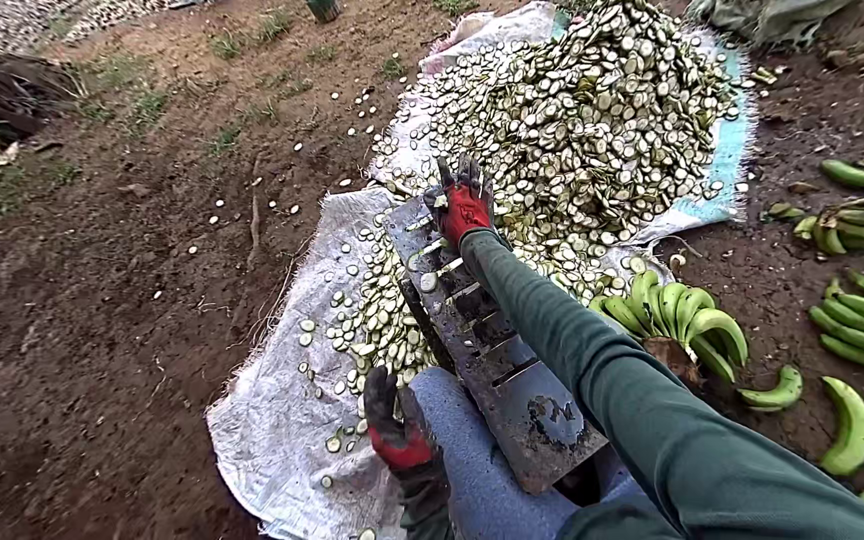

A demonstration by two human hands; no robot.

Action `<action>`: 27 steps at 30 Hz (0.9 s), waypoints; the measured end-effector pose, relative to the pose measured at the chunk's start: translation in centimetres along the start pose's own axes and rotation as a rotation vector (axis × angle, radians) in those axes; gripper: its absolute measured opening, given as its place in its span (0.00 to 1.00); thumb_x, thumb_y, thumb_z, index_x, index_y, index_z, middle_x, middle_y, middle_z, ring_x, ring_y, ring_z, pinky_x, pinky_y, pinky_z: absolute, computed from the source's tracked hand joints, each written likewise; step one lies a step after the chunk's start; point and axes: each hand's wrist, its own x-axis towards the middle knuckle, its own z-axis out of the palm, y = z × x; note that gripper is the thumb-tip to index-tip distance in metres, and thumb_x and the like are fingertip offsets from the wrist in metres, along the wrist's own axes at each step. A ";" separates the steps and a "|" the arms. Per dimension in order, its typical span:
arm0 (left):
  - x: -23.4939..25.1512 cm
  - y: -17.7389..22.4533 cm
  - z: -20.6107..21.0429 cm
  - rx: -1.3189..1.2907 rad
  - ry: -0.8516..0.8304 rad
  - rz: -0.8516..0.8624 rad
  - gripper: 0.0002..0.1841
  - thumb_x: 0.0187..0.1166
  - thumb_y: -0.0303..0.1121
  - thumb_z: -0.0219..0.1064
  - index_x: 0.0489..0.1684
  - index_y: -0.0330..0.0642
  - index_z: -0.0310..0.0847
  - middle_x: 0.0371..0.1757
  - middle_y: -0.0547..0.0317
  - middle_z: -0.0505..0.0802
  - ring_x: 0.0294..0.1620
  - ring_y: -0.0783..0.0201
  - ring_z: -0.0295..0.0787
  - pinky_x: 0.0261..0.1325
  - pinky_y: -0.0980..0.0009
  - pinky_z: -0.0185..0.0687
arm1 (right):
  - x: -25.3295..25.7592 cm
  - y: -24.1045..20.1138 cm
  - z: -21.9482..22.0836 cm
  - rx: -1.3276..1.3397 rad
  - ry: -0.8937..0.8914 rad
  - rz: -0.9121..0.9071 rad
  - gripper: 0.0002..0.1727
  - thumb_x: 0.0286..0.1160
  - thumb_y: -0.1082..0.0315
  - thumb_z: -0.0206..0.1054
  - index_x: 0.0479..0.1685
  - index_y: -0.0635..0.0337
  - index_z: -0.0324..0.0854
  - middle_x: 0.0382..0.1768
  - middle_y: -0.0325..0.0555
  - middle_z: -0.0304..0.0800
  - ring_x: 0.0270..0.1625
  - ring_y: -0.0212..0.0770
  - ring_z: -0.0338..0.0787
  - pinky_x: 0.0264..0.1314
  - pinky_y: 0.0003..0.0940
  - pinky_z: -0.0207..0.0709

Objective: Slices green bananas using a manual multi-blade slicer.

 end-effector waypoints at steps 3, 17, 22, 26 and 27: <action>2.8 -0.9 6.6 0.141 -0.156 -0.461 0.39 0.82 0.29 0.65 0.90 0.25 0.46 0.85 0.29 0.68 0.83 0.47 0.70 0.82 0.61 0.68 | -1.6 2.0 -3.7 0.487 0.193 0.217 0.26 0.92 0.64 0.53 0.84 0.67 0.66 0.79 0.67 0.75 0.83 0.60 0.74 0.86 0.56 0.64; 0.2 -3.6 2.3 0.254 -0.306 -0.374 0.21 0.91 0.29 0.51 0.75 0.21 0.67 0.71 0.35 0.81 0.66 0.62 0.80 0.73 0.69 0.72 | -54.4 42.8 -22.8 -0.109 0.541 1.046 0.27 0.90 0.52 0.56 0.82 0.54 0.75 0.72 0.64 0.84 0.75 0.65 0.83 0.79 0.66 0.69; 0.0 -8.7 -2.3 0.508 -0.415 -0.352 0.23 0.91 0.27 0.46 0.79 0.18 0.61 0.77 0.36 0.78 0.73 0.67 0.78 0.77 0.75 0.67 | -68.2 45.4 -21.3 -0.339 0.167 1.745 0.56 0.59 0.53 0.84 0.90 0.64 0.57 0.82 0.74 0.67 0.84 0.70 0.69 0.81 0.69 0.65; 1.9 -4.6 6.4 0.186 0.006 -0.189 0.31 0.86 0.28 0.57 0.87 0.27 0.54 0.83 0.36 0.71 0.81 0.59 0.71 0.82 0.72 0.65 | -61.6 45.8 -18.7 -0.423 0.032 1.515 0.64 0.46 0.58 0.90 0.91 0.62 0.56 0.87 0.78 0.53 0.87 0.79 0.58 0.79 0.78 0.60; 1.5 -1.6 8.5 0.238 0.040 -0.071 0.37 0.80 0.28 0.64 0.88 0.24 0.52 0.86 0.32 0.67 0.86 0.54 0.66 0.86 0.70 0.59 | -57.3 44.8 -18.8 -0.362 0.055 1.350 0.66 0.44 0.60 0.91 0.93 0.59 0.52 0.89 0.78 0.49 0.89 0.79 0.54 0.80 0.79 0.57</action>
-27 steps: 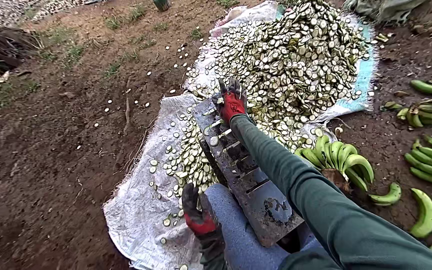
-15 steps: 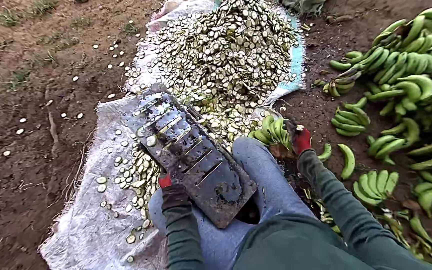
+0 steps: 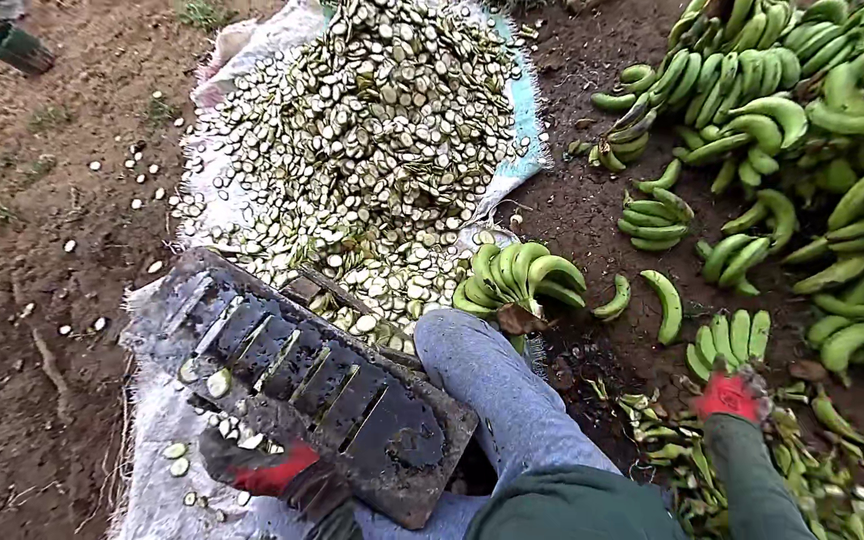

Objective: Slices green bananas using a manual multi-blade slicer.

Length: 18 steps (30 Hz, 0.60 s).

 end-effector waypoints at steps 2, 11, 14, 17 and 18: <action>-2.5 5.6 2.5 0.021 -0.120 0.325 0.43 0.73 0.34 0.73 0.81 0.12 0.53 0.82 0.16 0.66 0.86 0.39 0.63 0.87 0.62 0.60 | 0.6 -9.6 -2.5 0.143 -0.015 -0.313 0.67 0.46 0.60 0.90 0.94 0.60 0.50 0.90 0.75 0.49 0.91 0.74 0.53 0.87 0.71 0.54; -13.8 14.0 24.0 0.705 -1.338 0.520 0.46 0.66 0.63 0.75 0.90 0.67 0.61 0.95 0.47 0.55 0.95 0.39 0.38 0.90 0.35 0.36 | 12.5 -37.0 -1.6 -0.359 -0.110 -1.287 0.75 0.31 0.65 0.94 0.95 0.31 0.49 0.92 0.60 0.54 0.90 0.68 0.58 0.86 0.71 0.54; -16.1 13.4 29.6 0.834 -1.449 0.515 0.37 0.81 0.57 0.62 0.92 0.68 0.57 0.95 0.51 0.57 0.96 0.39 0.38 0.90 0.33 0.31 | 14.3 -36.5 0.1 -0.268 -0.121 -1.301 0.71 0.30 0.63 0.95 0.93 0.39 0.57 0.86 0.62 0.65 0.84 0.68 0.69 0.80 0.71 0.66; -17.4 10.9 32.6 0.824 -1.460 0.472 0.31 0.88 0.49 0.53 0.93 0.73 0.53 0.95 0.59 0.57 0.96 0.40 0.37 0.88 0.26 0.23 | 12.1 -33.7 -1.7 -0.066 -0.217 -1.220 0.64 0.42 0.75 0.88 0.93 0.41 0.59 0.90 0.61 0.59 0.85 0.67 0.68 0.80 0.70 0.68; -17.5 10.3 33.0 0.821 -1.472 0.465 0.33 0.87 0.49 0.53 0.94 0.74 0.49 0.96 0.61 0.54 0.96 0.41 0.34 0.86 0.24 0.17 | 11.1 -32.6 -3.9 -0.046 -0.287 -1.180 0.57 0.53 0.78 0.82 0.93 0.44 0.59 0.89 0.62 0.60 0.86 0.66 0.69 0.82 0.68 0.66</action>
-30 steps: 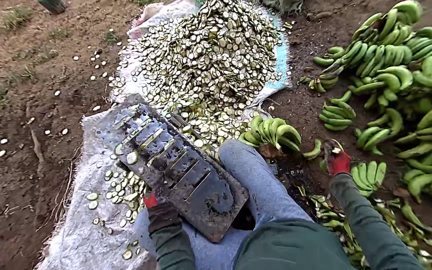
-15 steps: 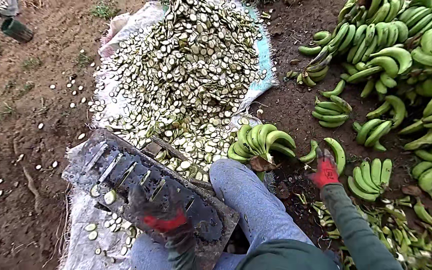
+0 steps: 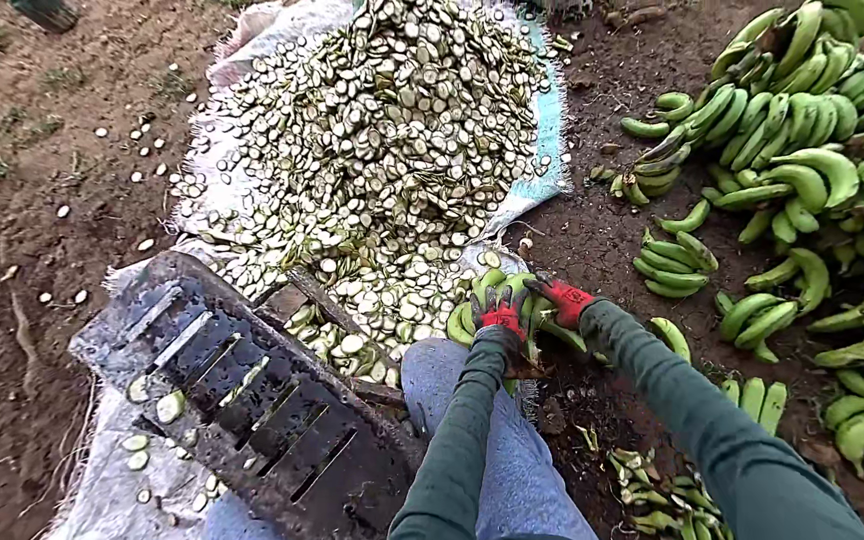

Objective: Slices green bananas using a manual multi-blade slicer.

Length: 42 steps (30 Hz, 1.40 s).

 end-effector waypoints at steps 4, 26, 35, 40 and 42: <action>0.1 -0.7 -0.6 -0.024 -0.037 0.001 0.35 0.86 0.48 0.56 0.95 0.75 0.45 0.96 0.64 0.53 0.97 0.44 0.32 0.86 0.24 0.15 | -8.6 1.3 -2.5 0.079 -0.086 0.206 0.19 0.77 0.70 0.68 0.67 0.54 0.86 0.68 0.59 0.86 0.72 0.60 0.84 0.78 0.62 0.71; 3.2 -2.2 1.0 0.074 0.078 -0.050 0.26 0.90 0.45 0.48 0.88 0.80 0.61 0.92 0.70 0.65 0.96 0.57 0.44 0.88 0.30 0.16 | 4.7 2.4 2.7 -0.228 0.081 -0.150 0.70 0.21 0.65 0.95 0.88 0.40 0.66 0.83 0.64 0.69 0.82 0.71 0.71 0.76 0.71 0.70; 4.0 -1.6 1.9 -0.001 0.166 -0.122 0.22 0.85 0.56 0.55 0.77 0.81 0.77 0.87 0.68 0.74 0.94 0.52 0.52 0.88 0.29 0.16 | -8.0 -5.4 -4.0 -0.072 -0.142 0.270 0.60 0.47 0.52 0.88 0.88 0.60 0.61 0.81 0.69 0.68 0.82 0.68 0.71 0.79 0.67 0.66; 4.2 -1.2 1.5 -0.049 0.120 -0.153 0.26 0.75 0.68 0.60 0.75 0.87 0.76 0.87 0.69 0.74 0.94 0.53 0.52 0.88 0.29 0.14 | -3.2 -2.1 -6.7 0.239 -0.422 0.268 0.35 0.72 0.41 0.75 0.68 0.61 0.83 0.61 0.62 0.89 0.65 0.55 0.88 0.74 0.57 0.75; 4.3 -1.2 1.4 -0.055 0.107 -0.162 0.26 0.75 0.67 0.60 0.75 0.86 0.75 0.87 0.69 0.74 0.94 0.53 0.52 0.88 0.29 0.15 | -1.9 -4.3 -7.1 0.284 -0.533 0.275 0.27 0.86 0.52 0.64 0.68 0.68 0.80 0.63 0.59 0.87 0.64 0.45 0.86 0.74 0.42 0.73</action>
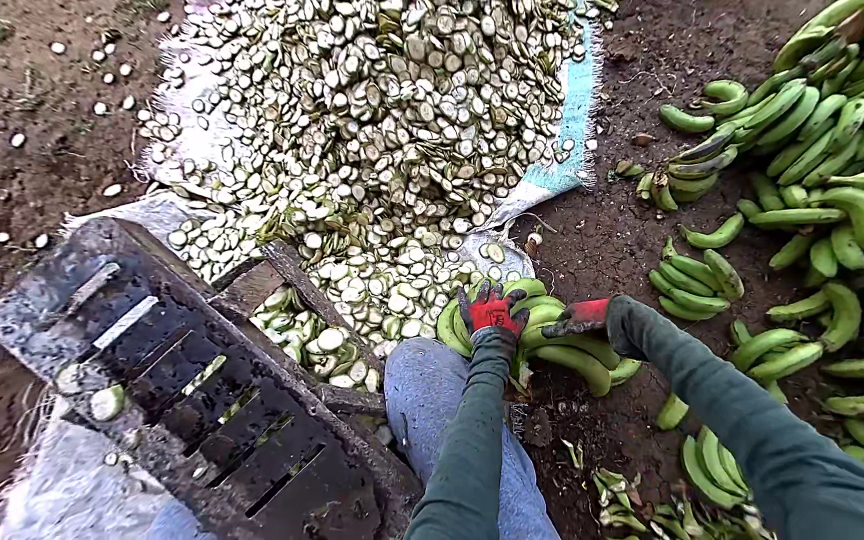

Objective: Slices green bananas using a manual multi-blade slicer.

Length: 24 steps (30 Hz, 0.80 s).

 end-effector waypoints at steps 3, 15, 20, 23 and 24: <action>-0.2 -0.1 -0.2 -0.042 -0.028 0.000 0.27 0.77 0.64 0.60 0.77 0.80 0.76 0.88 0.65 0.73 0.94 0.51 0.50 0.88 0.29 0.14 | 0.7 -0.3 0.9 0.260 0.005 -0.085 0.24 0.89 0.57 0.60 0.74 0.65 0.75 0.66 0.52 0.85 0.67 0.33 0.85 0.74 0.29 0.73; 0.7 0.2 -0.2 -0.105 -0.077 0.032 0.24 0.80 0.61 0.57 0.76 0.79 0.78 0.86 0.67 0.75 0.94 0.48 0.49 0.87 0.27 0.16 | -2.2 0.2 12.8 0.547 0.155 0.104 0.38 0.71 0.64 0.76 0.82 0.64 0.67 0.65 0.60 0.85 0.64 0.49 0.87 0.70 0.46 0.80; 1.6 -0.5 -0.2 -0.075 -0.016 0.035 0.23 0.81 0.59 0.58 0.76 0.82 0.77 0.85 0.67 0.77 0.93 0.49 0.55 0.88 0.27 0.23 | -12.6 3.1 18.6 0.633 0.311 0.124 0.42 0.59 0.65 0.78 0.81 0.64 0.69 0.57 0.56 0.90 0.55 0.47 0.92 0.61 0.47 0.86; 0.3 -1.1 -0.6 -0.139 0.047 0.093 0.26 0.75 0.61 0.66 0.75 0.81 0.78 0.85 0.62 0.77 0.92 0.46 0.56 0.89 0.29 0.24 | -18.2 5.7 18.5 0.991 0.536 -0.030 0.37 0.59 0.64 0.71 0.74 0.68 0.70 0.52 0.51 0.93 0.48 0.45 0.95 0.51 0.44 0.91; -0.7 -1.2 -1.3 -0.206 0.081 0.132 0.29 0.73 0.62 0.68 0.77 0.77 0.77 0.86 0.59 0.75 0.93 0.45 0.54 0.90 0.31 0.26 | -19.5 5.7 17.5 1.056 0.568 -0.154 0.39 0.60 0.62 0.72 0.77 0.68 0.67 0.55 0.52 0.92 0.51 0.47 0.94 0.52 0.44 0.91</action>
